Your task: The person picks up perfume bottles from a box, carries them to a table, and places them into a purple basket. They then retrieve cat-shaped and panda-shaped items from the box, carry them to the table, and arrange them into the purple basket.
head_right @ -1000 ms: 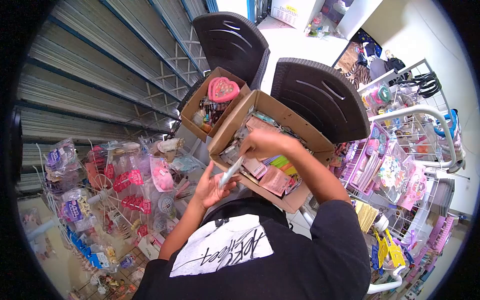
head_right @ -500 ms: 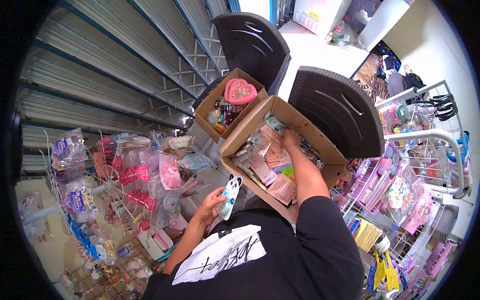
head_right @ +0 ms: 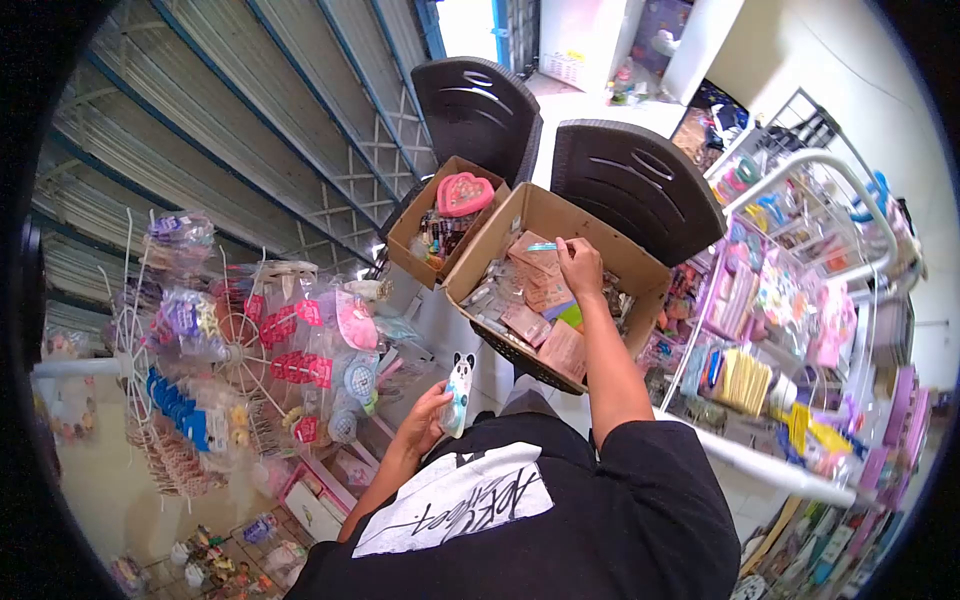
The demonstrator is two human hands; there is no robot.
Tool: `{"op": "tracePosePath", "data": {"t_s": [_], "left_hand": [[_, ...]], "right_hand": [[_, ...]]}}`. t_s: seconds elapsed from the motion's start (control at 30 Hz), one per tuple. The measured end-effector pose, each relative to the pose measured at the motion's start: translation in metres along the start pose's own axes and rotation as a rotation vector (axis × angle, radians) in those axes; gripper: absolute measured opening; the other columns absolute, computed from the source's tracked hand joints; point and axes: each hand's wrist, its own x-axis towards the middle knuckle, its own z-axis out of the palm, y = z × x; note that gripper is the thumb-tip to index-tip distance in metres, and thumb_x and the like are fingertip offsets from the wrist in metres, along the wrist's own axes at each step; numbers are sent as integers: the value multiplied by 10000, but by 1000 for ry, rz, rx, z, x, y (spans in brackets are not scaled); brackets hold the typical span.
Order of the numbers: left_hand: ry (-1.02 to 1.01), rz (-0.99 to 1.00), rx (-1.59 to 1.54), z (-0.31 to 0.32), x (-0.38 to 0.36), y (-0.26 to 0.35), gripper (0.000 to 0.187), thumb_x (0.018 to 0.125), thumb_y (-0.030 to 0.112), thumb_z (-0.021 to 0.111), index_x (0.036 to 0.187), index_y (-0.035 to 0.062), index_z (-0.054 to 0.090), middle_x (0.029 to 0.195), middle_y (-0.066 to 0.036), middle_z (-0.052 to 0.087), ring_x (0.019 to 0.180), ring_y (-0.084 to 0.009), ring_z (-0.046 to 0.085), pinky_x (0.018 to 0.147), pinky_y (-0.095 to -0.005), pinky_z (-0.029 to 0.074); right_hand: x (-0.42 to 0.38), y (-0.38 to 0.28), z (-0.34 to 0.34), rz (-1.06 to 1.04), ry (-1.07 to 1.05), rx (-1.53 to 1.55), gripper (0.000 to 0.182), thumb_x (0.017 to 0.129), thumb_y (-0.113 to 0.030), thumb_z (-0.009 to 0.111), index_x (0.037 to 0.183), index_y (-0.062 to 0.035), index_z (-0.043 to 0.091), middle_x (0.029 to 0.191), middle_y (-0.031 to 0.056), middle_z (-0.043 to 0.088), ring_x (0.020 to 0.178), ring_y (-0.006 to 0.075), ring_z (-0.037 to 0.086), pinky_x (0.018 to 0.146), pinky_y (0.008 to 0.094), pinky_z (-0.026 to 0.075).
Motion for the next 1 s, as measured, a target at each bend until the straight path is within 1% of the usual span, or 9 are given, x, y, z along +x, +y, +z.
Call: {"op": "tracePosePath", "data": {"t_s": [0.07,0.2,0.3,0.4,0.43,0.5,0.63,0.9,1.0], "left_hand": [[-46,-16,32,-8,-7,-5,501,903,186,648,1326,15,443,1111,-73,631,971,-154,660,819,-307,557],[-85,25,38,-11,-23,-10,371,925,180,605,1258,54,503,1084,-36,625,962,-129,632,820,-299,524],[-106,30,-4,-13,-35,-11,312,923,177,603,1212,84,530,1046,-17,630,927,-124,632,802,-285,518],[-163,-17,-41,-32,-23,-24,324,924,155,593,1226,68,513,1052,-42,645,955,-150,646,840,-315,531],[-191,-42,-19,-30,-24,-27,324,924,155,593,1226,68,513,1052,-42,645,955,-150,646,840,-315,531],[-300,-76,103,-11,-23,-34,326,929,175,583,1227,63,511,1056,-43,647,961,-154,646,837,-317,532],[-424,-233,393,27,-12,-77,366,922,193,601,1235,32,501,1094,-65,646,992,-176,646,858,-348,533],[-786,-592,833,166,1,-255,386,880,146,703,1189,7,517,1090,-101,665,973,-193,672,870,-368,545],[-859,-621,1000,236,-5,-332,431,854,172,720,1224,60,530,1109,-50,657,1005,-181,646,881,-372,513]], "right_hand": [[-28,-31,-28,-10,133,231,181,818,-123,682,963,-15,669,909,145,683,809,265,686,757,349,541],[-94,-89,-78,-59,221,434,183,770,14,656,944,0,604,887,95,663,815,160,650,763,293,515],[-148,-118,-111,-222,206,505,396,722,86,638,1079,-31,512,1115,96,545,1056,152,572,772,260,495],[-208,-169,-155,-124,136,829,573,728,111,657,1207,-86,410,1327,115,360,1054,149,546,754,252,502],[-225,-167,-159,-143,175,860,545,767,82,665,1219,-92,417,1218,93,465,1001,129,571,757,259,511],[-265,-159,-185,71,-22,915,532,766,71,676,1234,-80,473,1024,49,584,919,106,606,763,255,509],[-331,-126,-241,140,-217,667,390,793,-27,683,1180,-53,639,920,23,655,841,79,606,781,268,499],[-509,-18,-399,391,248,475,252,827,-79,708,1068,-10,686,897,52,704,852,123,639,827,306,512],[-577,11,-462,445,519,398,228,836,-148,721,1025,-22,699,859,52,704,790,114,635,742,277,507]]}}
